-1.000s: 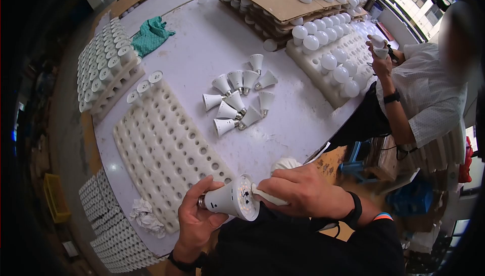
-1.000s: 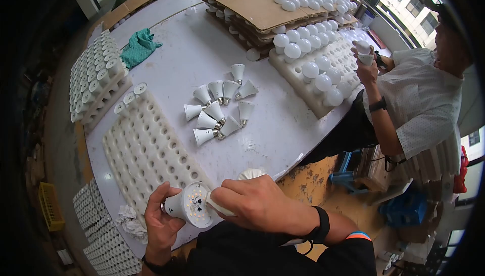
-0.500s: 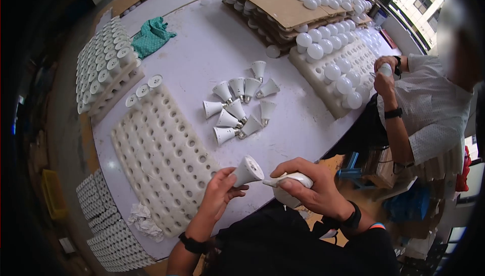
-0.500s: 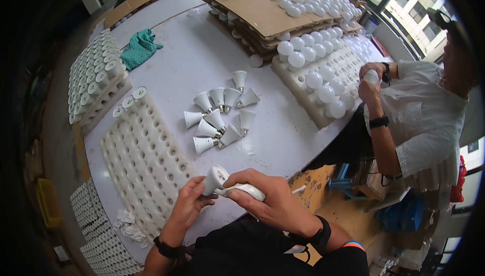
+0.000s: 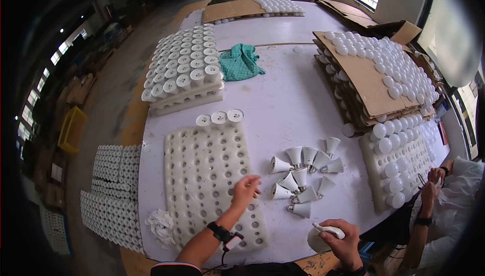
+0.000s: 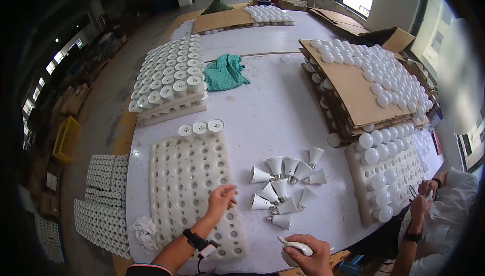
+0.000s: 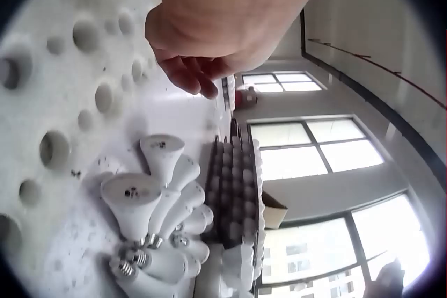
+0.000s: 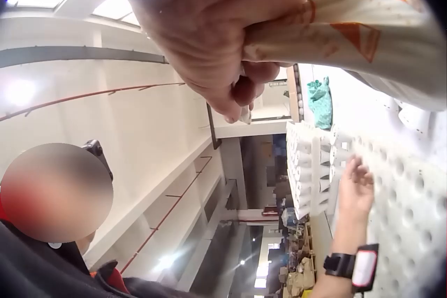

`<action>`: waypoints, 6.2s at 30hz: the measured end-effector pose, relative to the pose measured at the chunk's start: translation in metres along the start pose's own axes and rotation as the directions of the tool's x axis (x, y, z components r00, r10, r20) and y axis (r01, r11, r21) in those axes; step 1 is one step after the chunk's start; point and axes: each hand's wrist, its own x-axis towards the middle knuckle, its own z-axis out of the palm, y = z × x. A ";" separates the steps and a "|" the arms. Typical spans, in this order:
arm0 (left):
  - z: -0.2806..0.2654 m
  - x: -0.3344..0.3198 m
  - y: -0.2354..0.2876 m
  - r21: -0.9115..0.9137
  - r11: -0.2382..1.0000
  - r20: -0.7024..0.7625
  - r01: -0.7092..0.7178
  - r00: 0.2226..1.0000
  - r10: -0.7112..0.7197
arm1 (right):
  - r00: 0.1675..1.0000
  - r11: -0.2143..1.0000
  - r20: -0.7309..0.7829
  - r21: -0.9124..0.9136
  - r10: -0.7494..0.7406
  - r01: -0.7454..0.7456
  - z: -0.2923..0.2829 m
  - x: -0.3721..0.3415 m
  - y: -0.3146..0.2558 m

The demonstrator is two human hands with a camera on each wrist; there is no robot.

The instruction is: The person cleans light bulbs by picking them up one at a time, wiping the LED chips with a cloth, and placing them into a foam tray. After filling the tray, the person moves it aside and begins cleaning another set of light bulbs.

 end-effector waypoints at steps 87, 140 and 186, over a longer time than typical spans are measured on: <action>0.012 -0.200 0.071 -0.493 0.859 0.507 0.138 0.848 0.155 | 0.935 0.931 0.156 -0.135 -0.318 0.339 -0.001 -0.081 -0.029; 0.005 -0.189 0.079 -0.319 0.666 0.758 0.675 0.603 -0.249 | 0.762 0.658 0.195 -0.403 -0.617 0.636 0.003 -0.046 -0.019; 0.005 -0.213 0.078 -0.143 0.799 0.532 -0.584 0.636 0.559 | 0.862 0.845 0.269 -0.217 -0.429 0.488 0.004 -0.082 -0.024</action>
